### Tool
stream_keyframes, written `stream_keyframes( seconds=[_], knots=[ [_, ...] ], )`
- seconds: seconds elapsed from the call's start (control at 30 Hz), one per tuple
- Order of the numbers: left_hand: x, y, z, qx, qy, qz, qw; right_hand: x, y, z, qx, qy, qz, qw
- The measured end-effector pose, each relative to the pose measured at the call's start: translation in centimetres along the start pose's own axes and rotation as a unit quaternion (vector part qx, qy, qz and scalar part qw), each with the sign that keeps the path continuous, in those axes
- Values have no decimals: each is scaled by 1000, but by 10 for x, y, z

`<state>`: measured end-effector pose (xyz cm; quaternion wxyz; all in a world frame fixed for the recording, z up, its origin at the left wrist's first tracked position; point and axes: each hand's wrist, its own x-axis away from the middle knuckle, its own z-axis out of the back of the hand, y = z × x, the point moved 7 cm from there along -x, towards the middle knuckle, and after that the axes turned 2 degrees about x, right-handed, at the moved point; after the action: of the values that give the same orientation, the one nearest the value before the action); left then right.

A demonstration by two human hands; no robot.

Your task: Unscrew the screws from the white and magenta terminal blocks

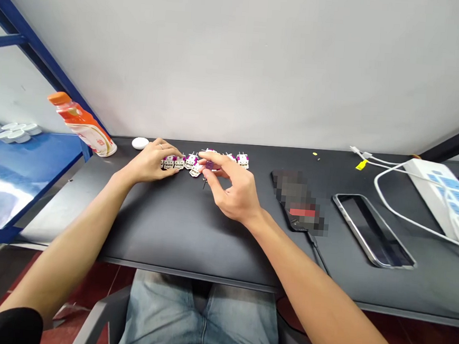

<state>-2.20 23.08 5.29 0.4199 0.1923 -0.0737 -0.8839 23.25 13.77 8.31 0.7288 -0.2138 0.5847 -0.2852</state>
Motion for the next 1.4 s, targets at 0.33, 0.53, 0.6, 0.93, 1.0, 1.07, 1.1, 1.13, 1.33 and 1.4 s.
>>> stream_keyframes(
  seconds=[0.33, 0.53, 0.6, 0.93, 1.0, 1.07, 1.1, 1.13, 1.33, 1.4],
  knots=[
    [-1, 27, -3, 29, -83, -42, 995, 1, 1, 0, 11, 3, -2, 1000],
    [-2, 73, -27, 71, -129, -104, 984, 2, 0, 0, 33, 7, 8, 999],
    [-1, 83, -29, 93, -127, -121, 980, 2, -1, 1, 35, 14, 16, 999],
    [5, 91, -32, 162, -127, -142, 968, 2, -9, 4, 58, 18, 55, 997],
    [4, 95, -34, 187, -129, -148, 962, 1, -10, 3, 63, 11, 57, 996],
    [3, 97, -35, 205, -129, -149, 959, 0, -10, 2, 69, 4, 65, 995],
    [3, 97, -35, 211, -128, -147, 958, 0, -10, 2, 73, 2, 69, 995],
    [3, 97, -35, 215, -129, -144, 957, 0, -11, 1, 75, 0, 73, 994],
    [2, 96, -35, 220, -131, -134, 957, 0, -11, 0, 86, -6, 80, 993],
    [2, 96, -36, 220, -129, -131, 958, 0, -13, 1, 99, -3, 94, 991]
  ],
)
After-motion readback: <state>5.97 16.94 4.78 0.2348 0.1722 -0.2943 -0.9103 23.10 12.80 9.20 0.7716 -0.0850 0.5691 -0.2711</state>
